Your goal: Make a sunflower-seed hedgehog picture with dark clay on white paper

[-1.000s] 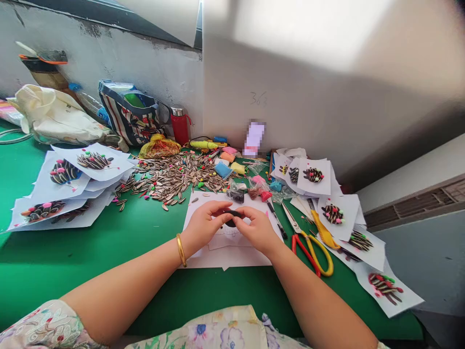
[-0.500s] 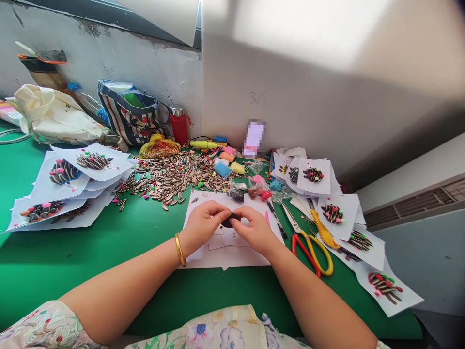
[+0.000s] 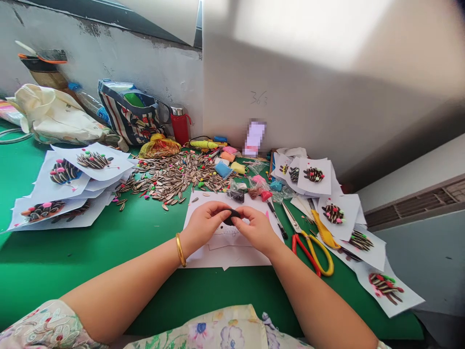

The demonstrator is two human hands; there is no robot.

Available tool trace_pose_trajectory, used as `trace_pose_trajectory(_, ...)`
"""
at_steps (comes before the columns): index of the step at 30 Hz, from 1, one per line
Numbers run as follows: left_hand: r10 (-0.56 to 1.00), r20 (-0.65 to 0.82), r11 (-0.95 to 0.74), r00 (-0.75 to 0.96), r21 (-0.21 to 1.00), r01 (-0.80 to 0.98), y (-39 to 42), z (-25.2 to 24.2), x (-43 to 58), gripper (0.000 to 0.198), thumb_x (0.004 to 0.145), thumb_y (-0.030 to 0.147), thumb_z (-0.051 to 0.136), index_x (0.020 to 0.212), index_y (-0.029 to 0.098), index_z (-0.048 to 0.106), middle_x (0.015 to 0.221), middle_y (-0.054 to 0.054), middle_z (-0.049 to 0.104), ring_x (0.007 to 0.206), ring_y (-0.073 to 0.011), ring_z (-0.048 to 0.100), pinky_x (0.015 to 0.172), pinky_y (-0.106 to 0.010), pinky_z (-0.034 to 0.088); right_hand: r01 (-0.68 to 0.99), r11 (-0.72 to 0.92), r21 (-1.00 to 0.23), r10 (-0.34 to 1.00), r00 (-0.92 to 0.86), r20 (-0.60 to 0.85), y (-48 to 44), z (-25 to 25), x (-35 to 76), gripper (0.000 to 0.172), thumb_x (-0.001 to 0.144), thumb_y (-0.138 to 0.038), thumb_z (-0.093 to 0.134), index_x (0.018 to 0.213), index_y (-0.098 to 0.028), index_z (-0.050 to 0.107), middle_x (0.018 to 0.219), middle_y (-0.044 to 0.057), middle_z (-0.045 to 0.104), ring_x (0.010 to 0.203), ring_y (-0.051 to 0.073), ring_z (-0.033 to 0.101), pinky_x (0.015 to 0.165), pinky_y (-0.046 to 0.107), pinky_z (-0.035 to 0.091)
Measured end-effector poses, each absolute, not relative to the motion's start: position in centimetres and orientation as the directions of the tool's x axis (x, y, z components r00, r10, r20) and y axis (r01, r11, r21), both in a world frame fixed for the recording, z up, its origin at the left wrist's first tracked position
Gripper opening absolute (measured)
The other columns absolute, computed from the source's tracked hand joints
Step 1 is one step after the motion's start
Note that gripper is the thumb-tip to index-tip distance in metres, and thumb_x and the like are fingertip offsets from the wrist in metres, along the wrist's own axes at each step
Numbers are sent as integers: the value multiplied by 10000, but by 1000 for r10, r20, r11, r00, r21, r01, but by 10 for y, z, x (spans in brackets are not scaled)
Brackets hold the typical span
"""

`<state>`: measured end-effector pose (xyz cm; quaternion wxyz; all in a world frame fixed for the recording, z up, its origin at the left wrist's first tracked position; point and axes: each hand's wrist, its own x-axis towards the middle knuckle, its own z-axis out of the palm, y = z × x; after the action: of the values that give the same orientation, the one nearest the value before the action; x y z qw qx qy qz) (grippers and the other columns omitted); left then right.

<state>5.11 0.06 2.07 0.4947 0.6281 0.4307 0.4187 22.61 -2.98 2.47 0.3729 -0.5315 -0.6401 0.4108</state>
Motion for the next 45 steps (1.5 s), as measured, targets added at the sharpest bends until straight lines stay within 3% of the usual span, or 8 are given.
trace_pose_trajectory(5, 931, 185, -262, 315, 939, 223, 0, 20, 50, 141, 795, 322, 667, 821, 197, 727, 844, -44, 709, 799, -182, 660, 742, -303, 548, 430, 110, -896, 984, -177, 36, -30, 26, 225, 145, 845, -288, 600, 909, -222, 712, 885, 2, 722, 839, 175, 642, 792, 298, 488)
trace_pose_trajectory(13, 942, 153, -210, 298, 963, 169, 1, 17, 51, 228, 789, 322, 668, 966, 187, 715, 935, -60, 720, 838, -194, 673, 740, -310, 557, 412, 140, -901, 985, -150, 84, -29, 21, 228, 171, 869, -279, 548, 955, -210, 680, 922, 11, 706, 875, 178, 638, 808, 302, 485)
trace_pose_trajectory(18, 942, 155, -231, 298, 943, 238, 0, 21, 50, 154, 813, 326, 648, 789, 187, 709, 800, -40, 701, 767, -182, 657, 738, -312, 548, 407, 124, -905, 984, -171, 58, -30, 23, 226, 161, 860, -282, 572, 951, -214, 686, 926, 17, 713, 862, 182, 645, 806, 306, 497)
trace_pose_trajectory(24, 937, 171, -237, 304, 951, 196, 1, 21, 49, 204, 815, 328, 649, 951, 201, 732, 899, -48, 723, 816, -187, 670, 749, -307, 556, 398, 148, -905, 977, -200, 72, -30, 25, 226, 180, 884, -322, 573, 952, -222, 706, 932, 19, 722, 886, 190, 650, 803, 307, 494)
trace_pose_trajectory(27, 925, 190, -275, 330, 932, 234, 1, 22, 49, 146, 803, 321, 664, 843, 201, 736, 831, -38, 712, 782, -178, 657, 748, -299, 543, 426, 163, -890, 973, -217, 74, -31, 24, 226, 165, 884, -315, 572, 921, -227, 706, 910, 15, 724, 870, 188, 648, 806, 304, 492)
trace_pose_trajectory(35, 948, 127, -183, 292, 968, 173, 1, 20, 51, 215, 796, 335, 664, 937, 182, 717, 920, -55, 724, 819, -186, 661, 737, -304, 546, 411, 196, -890, 978, -144, 149, -29, 21, 230, 162, 912, -321, 519, 956, -212, 632, 910, 14, 678, 866, 175, 624, 782, 295, 473)
trace_pose_trajectory(41, 955, 141, -191, 262, 966, 174, 1, 20, 51, 146, 795, 323, 663, 787, 177, 678, 791, -34, 695, 738, -169, 648, 699, -294, 547, 420, 170, -891, 980, -164, 110, -32, 24, 228, 153, 876, -312, 573, 977, -220, 642, 945, 19, 692, 897, 189, 635, 791, 301, 494)
trace_pose_trajectory(45, 954, 103, -141, 282, 983, 117, 0, 20, 52, 181, 802, 326, 657, 896, 175, 693, 861, -48, 720, 769, -176, 672, 703, -297, 560, 415, 156, -896, 980, -180, 87, -31, 24, 226, 172, 882, -323, 577, 984, -222, 672, 951, 22, 711, 878, 188, 642, 782, 305, 500)
